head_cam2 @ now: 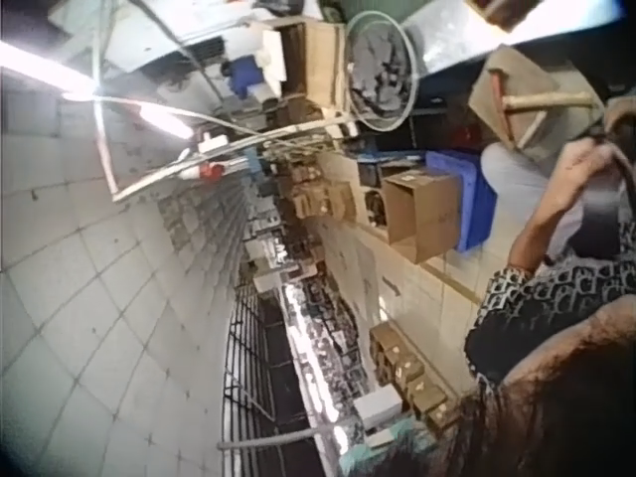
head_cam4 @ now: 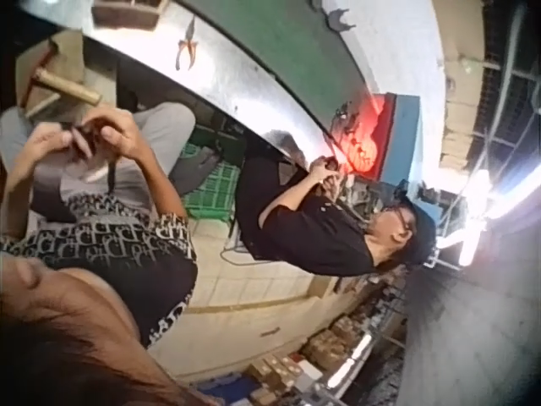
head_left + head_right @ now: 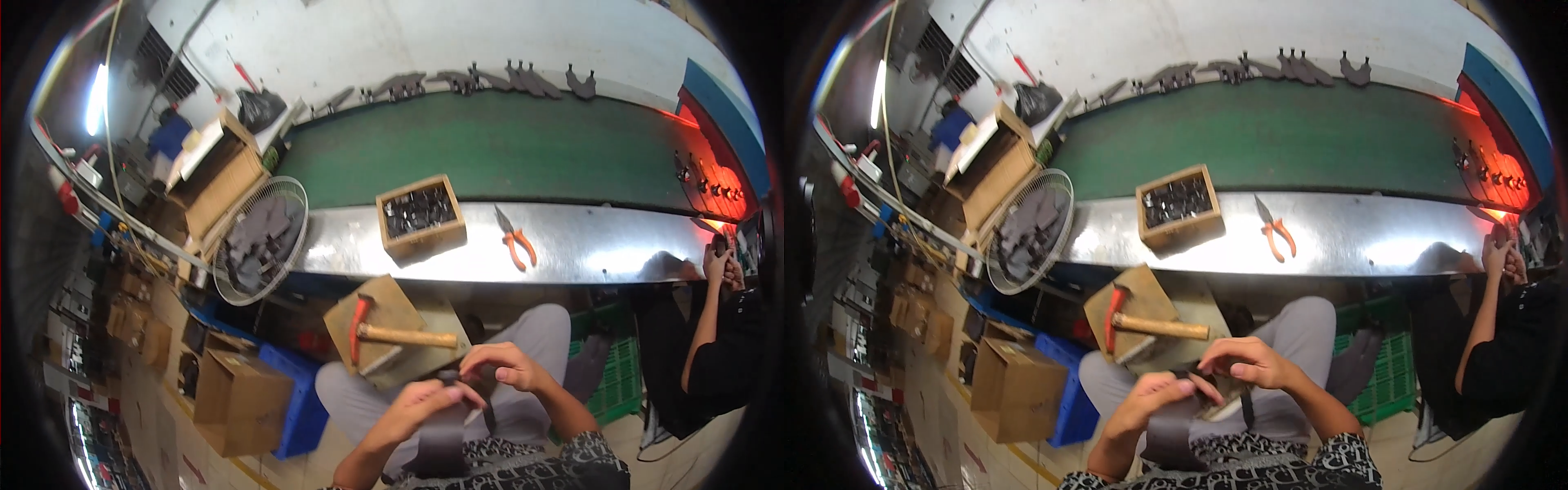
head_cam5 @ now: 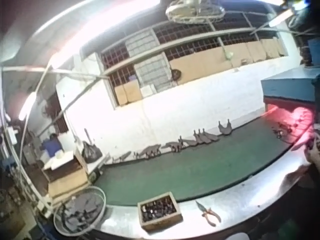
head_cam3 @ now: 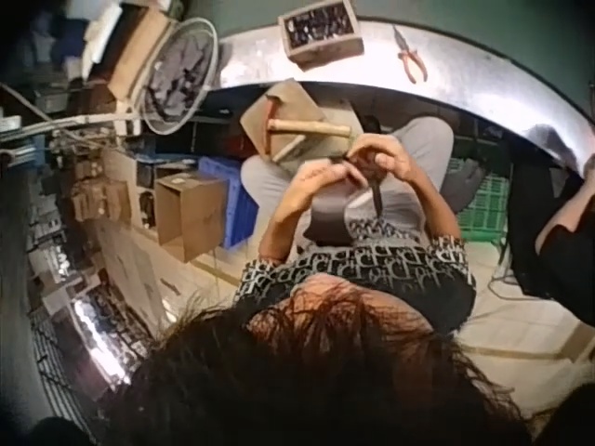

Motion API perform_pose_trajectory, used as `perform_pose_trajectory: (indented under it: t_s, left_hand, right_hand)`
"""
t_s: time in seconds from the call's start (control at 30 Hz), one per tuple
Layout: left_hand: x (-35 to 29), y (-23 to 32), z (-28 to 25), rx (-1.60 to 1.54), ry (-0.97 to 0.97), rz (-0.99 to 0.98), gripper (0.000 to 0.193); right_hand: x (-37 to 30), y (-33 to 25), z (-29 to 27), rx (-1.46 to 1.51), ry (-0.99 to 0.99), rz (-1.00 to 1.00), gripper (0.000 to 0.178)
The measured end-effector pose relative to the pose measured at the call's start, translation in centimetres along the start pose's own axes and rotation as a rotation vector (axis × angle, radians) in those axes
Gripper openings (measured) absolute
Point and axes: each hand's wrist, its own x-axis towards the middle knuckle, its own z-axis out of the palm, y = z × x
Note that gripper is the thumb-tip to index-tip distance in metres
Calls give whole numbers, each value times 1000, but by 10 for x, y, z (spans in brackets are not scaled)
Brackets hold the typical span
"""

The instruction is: Manually assemble shoe upper components by placing and securing small pieces.

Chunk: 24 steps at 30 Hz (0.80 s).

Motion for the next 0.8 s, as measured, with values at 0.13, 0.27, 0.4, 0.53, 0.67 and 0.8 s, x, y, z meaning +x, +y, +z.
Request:
perform_pose_trajectory:
  t_s: [0.13, 0.27, 0.4, 0.53, 0.67, 0.8]
  left_hand:
    - [-1, 22, -77, 279, 711, 421, 37]
    - [-20, 92, -209, 370, 1261, 727, 44]
    - [-30, 125, -366, 869, 2136, 713, 74]
    - [9, 79, -378, 700, 1796, 452, 80]
    - [66, 10, -253, 1051, 1154, 492, 57]
    - [111, -13, -154, 988, 733, 462, 35]
  right_hand:
    - [-57, 16, -14, 67, 317, 326, 39]
    - [-114, 41, -16, 13, 600, 377, 33]
    - [-140, 70, -7, -201, 856, 475, 26]
    - [-127, 79, -5, -715, 874, 391, 20]
    - [-111, 83, -4, -1054, 821, 389, 19]
    - [-120, 84, -4, -1086, 789, 404, 20]
